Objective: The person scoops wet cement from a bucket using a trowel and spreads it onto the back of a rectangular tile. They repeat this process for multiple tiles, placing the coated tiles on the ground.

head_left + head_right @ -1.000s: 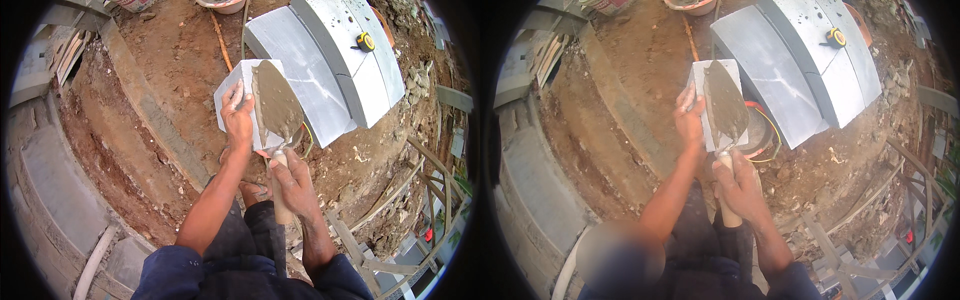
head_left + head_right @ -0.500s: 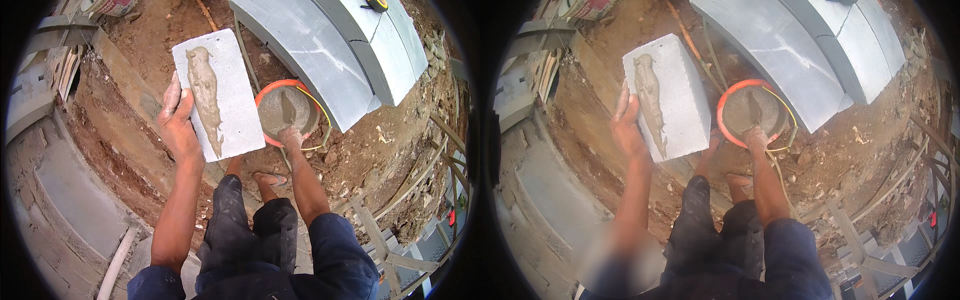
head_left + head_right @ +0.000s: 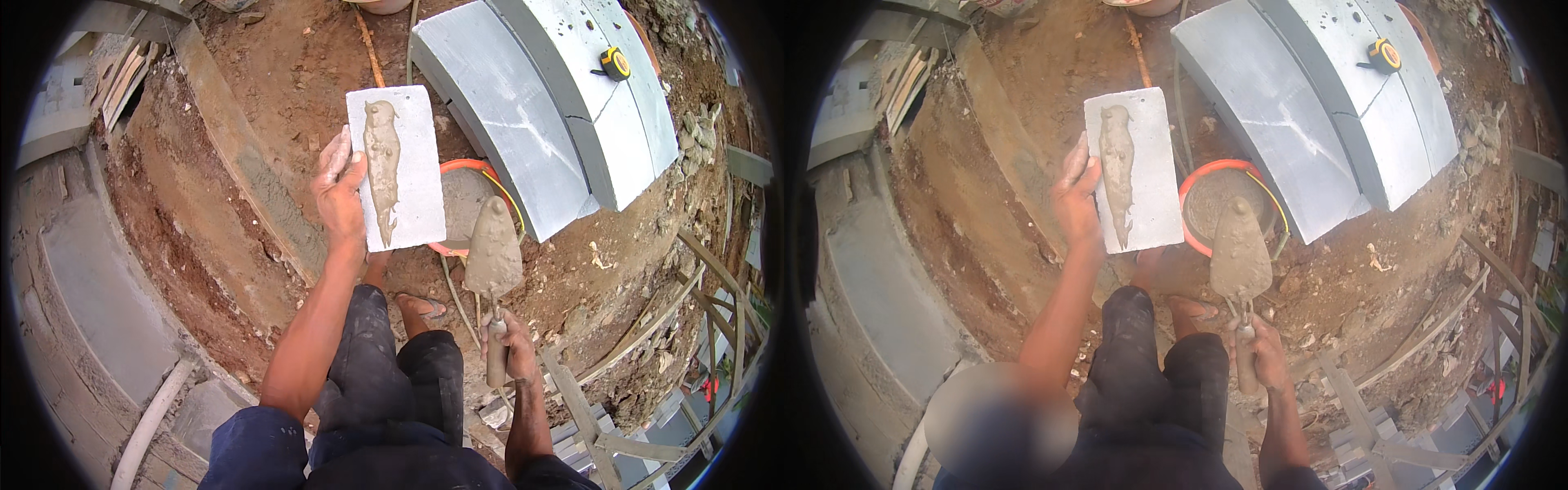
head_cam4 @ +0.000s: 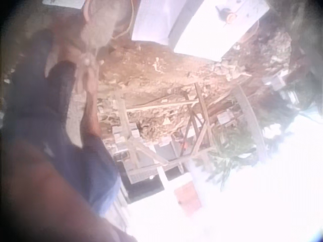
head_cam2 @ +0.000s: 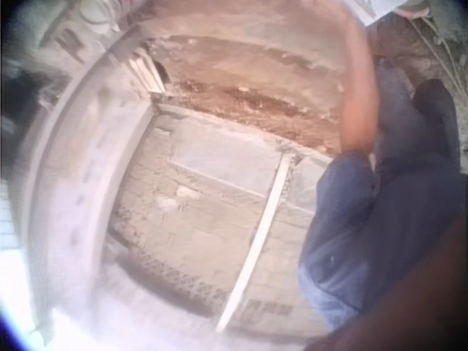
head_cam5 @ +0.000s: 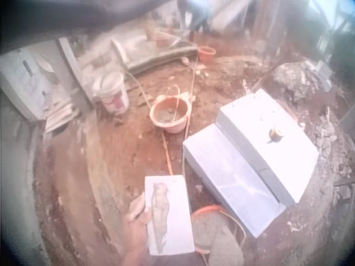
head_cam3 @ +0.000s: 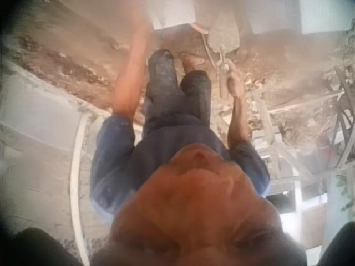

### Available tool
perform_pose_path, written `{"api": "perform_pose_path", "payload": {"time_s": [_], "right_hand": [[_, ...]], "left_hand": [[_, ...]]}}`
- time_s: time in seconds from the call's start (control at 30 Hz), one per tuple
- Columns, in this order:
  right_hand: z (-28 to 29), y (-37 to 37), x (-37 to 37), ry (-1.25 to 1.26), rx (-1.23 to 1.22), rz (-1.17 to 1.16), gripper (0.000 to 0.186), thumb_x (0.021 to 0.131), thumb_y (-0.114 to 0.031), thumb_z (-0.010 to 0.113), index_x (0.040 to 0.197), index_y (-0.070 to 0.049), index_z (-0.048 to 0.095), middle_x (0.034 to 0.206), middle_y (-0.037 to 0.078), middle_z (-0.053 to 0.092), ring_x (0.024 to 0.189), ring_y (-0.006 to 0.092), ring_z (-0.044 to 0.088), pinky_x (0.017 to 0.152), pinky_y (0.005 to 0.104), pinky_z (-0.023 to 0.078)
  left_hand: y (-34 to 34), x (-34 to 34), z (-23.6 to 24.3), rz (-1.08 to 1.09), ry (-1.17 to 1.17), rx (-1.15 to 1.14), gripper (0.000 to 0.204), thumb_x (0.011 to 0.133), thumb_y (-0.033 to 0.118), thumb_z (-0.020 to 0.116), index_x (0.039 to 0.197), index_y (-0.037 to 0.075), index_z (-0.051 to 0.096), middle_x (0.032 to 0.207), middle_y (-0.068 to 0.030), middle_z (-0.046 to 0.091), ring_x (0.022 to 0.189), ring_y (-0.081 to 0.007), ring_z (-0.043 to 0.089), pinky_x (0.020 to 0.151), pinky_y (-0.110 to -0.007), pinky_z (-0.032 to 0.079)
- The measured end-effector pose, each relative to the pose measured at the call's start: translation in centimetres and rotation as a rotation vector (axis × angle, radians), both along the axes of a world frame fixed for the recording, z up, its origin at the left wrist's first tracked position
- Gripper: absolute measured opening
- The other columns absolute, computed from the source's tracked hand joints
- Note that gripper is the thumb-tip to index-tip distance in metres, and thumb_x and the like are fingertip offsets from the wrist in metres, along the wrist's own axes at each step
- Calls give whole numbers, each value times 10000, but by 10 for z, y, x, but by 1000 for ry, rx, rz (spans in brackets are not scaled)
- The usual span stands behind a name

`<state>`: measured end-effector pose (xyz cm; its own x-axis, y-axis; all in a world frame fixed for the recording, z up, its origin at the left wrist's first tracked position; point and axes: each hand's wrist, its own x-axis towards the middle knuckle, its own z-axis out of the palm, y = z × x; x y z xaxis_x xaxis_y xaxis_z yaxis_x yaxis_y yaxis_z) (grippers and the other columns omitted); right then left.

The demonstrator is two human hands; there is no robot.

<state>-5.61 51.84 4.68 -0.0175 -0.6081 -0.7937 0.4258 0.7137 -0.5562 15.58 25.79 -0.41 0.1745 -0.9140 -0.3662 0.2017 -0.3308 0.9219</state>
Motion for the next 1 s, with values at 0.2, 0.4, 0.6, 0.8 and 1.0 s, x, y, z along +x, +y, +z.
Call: {"api": "perform_pose_path", "payload": {"time_s": [0.2,0.4,0.6,0.8,1.0], "right_hand": [[101,-88,49,37,-5,132,357,965,-199,556,1233,29,493,847,86,584,592,161,609,504,284,505],[79,-169,67,268,-101,220,348,987,-187,538,1238,51,496,780,57,600,589,110,604,525,250,475],[91,-135,73,371,-36,259,293,990,-186,531,1181,36,516,735,49,590,558,99,586,503,253,457],[75,-84,101,538,-217,287,333,950,-162,595,1195,45,504,753,51,574,631,122,565,577,253,442],[-42,-72,124,1076,-332,255,313,803,-96,676,1084,-1,576,947,196,594,854,403,613,717,484,487]], "left_hand": [[0,-12,-8,25,38,-41,405,892,44,643,1280,-62,597,1324,-76,538,1211,-194,522,1036,-305,400],[8,-16,-10,-7,16,-44,422,879,61,658,1276,-70,597,1308,-89,531,1213,-212,516,1032,-320,408],[7,-13,-13,13,12,-67,408,881,50,650,1267,-73,600,1279,-91,540,1200,-205,523,1032,-320,402],[-7,-17,-8,30,5,-55,377,878,31,639,1244,-55,606,1249,-86,555,1165,-204,540,1025,-324,399],[-21,-23,12,-12,272,103,434,853,-22,612,1280,-17,536,1217,-128,566,1107,-201,559,965,-328,440]]}}
